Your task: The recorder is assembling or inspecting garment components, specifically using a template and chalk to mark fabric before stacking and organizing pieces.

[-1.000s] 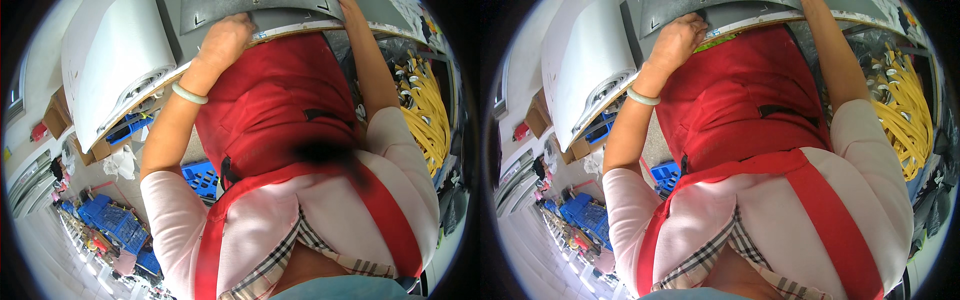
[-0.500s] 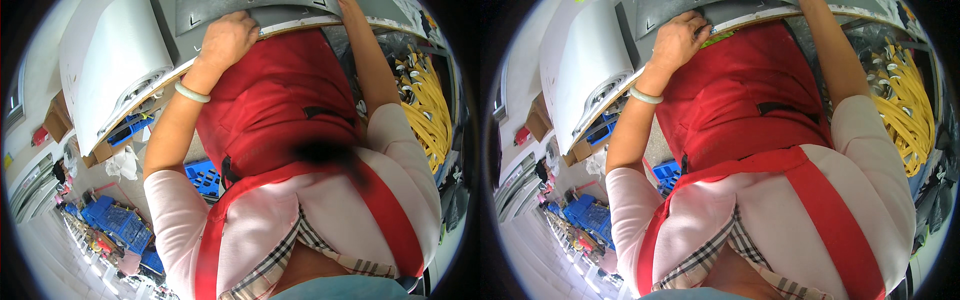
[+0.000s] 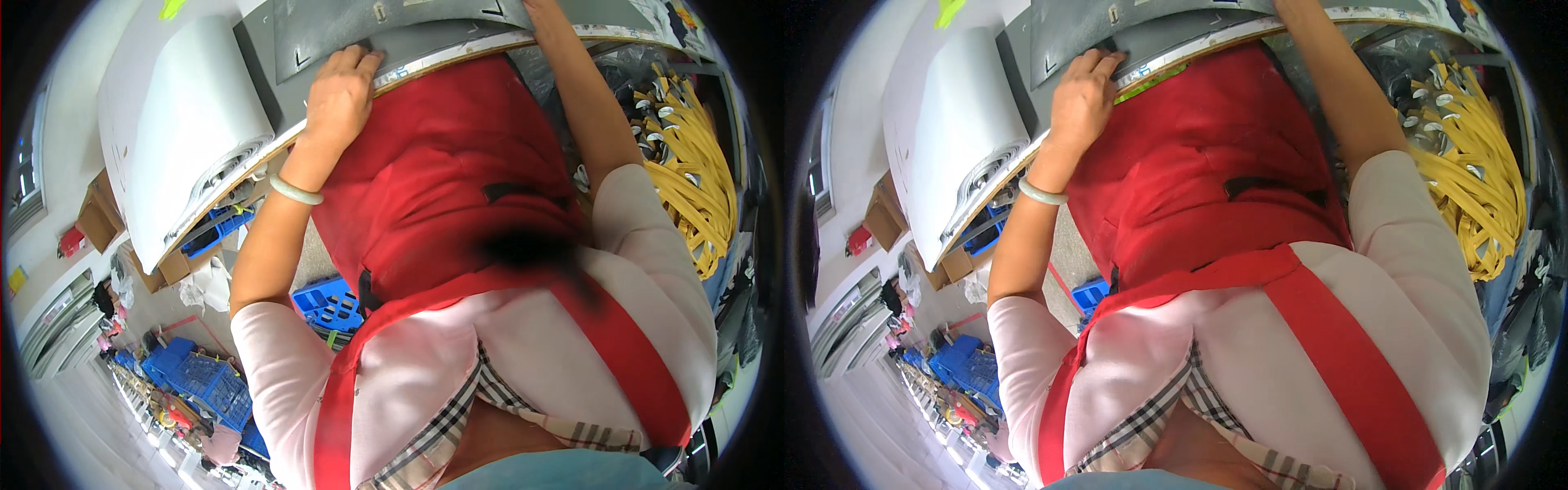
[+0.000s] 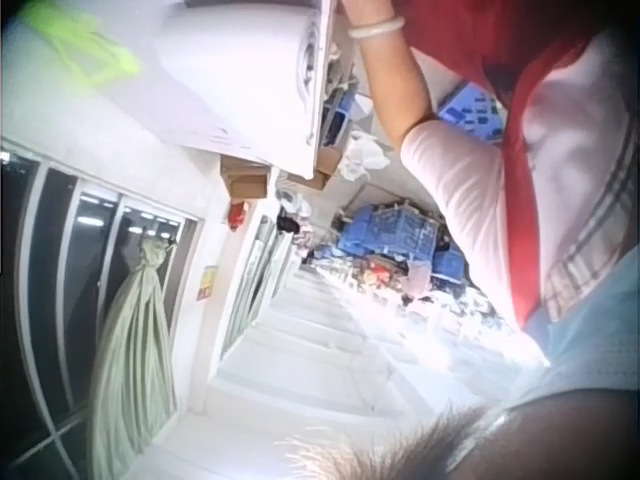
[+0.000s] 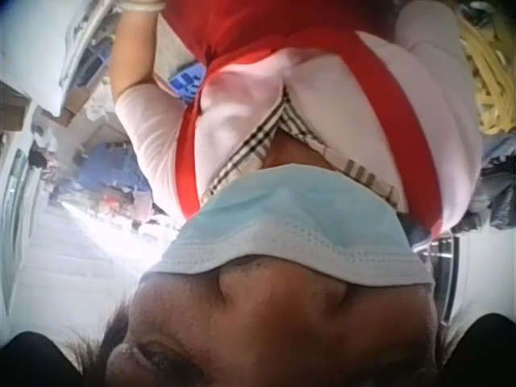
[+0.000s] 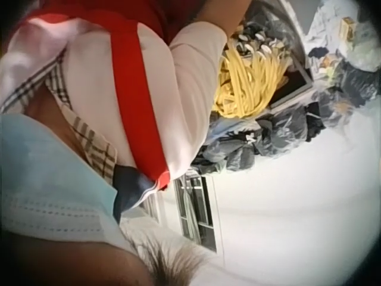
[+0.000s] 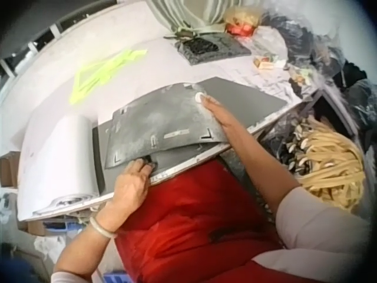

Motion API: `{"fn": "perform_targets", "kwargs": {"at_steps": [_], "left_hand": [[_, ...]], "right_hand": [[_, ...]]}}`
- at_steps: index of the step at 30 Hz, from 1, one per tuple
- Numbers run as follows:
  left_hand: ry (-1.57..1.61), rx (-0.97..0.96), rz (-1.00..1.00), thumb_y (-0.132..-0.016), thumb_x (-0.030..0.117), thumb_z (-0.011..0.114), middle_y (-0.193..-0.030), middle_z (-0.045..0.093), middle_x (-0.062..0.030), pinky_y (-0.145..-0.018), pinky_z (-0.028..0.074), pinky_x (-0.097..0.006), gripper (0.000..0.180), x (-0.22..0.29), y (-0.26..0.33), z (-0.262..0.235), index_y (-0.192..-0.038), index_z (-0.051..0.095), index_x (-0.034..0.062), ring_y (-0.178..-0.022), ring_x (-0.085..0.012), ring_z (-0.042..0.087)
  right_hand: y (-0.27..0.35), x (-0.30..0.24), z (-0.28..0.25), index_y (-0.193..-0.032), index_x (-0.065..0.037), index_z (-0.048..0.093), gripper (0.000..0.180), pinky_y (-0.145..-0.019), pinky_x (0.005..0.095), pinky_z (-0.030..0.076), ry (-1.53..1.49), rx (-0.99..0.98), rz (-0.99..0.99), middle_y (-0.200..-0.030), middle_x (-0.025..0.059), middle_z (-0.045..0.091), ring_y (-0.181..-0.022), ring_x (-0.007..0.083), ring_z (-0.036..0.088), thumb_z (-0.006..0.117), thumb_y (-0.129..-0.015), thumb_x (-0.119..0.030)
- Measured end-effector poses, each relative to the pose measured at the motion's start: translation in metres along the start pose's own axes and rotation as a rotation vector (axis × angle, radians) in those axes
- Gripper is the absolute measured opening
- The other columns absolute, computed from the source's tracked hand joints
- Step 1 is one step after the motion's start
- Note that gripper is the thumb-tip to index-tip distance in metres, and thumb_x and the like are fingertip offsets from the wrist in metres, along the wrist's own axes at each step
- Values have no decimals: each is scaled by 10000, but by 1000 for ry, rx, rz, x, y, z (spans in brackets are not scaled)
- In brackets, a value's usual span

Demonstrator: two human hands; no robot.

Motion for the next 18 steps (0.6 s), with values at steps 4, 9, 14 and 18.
{"fn": "perform_targets", "kwargs": {"at_steps": [4,9,14,18], "left_hand": [[73,0,67,-817,61,669,-1099,682,-154,-887,536,-436,367,36,-58,35,-1182,695,88,-1025,-358,642],[156,469,295,-856,83,708,-958,725,-158,-715,581,-430,337,98,-138,73,-1191,667,76,-781,-317,707],[387,491,171,-884,102,689,-930,705,-137,-732,571,-419,329,84,-171,73,-1209,656,58,-789,-286,688],[527,472,-9,-911,120,670,-903,684,-117,-749,560,-408,326,-3,-198,77,-1227,644,41,-797,-254,668]], "right_hand": [[8,-24,5,-1297,-85,625,360,-921,298,528,-82,-2,-76,-1161,30,689,-1065,154,644,645,-1018,-312],[30,-56,31,-1283,-80,612,321,-900,296,534,-569,-362,-66,-1136,35,685,-1027,150,648,628,-1031,-278],[78,-101,-31,-1225,-67,605,255,-862,291,535,-122,78,-348,-1082,30,680,-979,145,653,605,-1046,-249],[78,-70,-110,-1368,-62,605,517,-964,345,527,-43,255,-281,-1258,95,684,-1109,192,659,647,-1004,-425]]}}
Point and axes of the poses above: each hand's wrist, its own y-axis away from the middle knuckle, its own z-axis out of the palm, x = y × z, the point moved 9 cm from there along -y, towards the middle knuckle
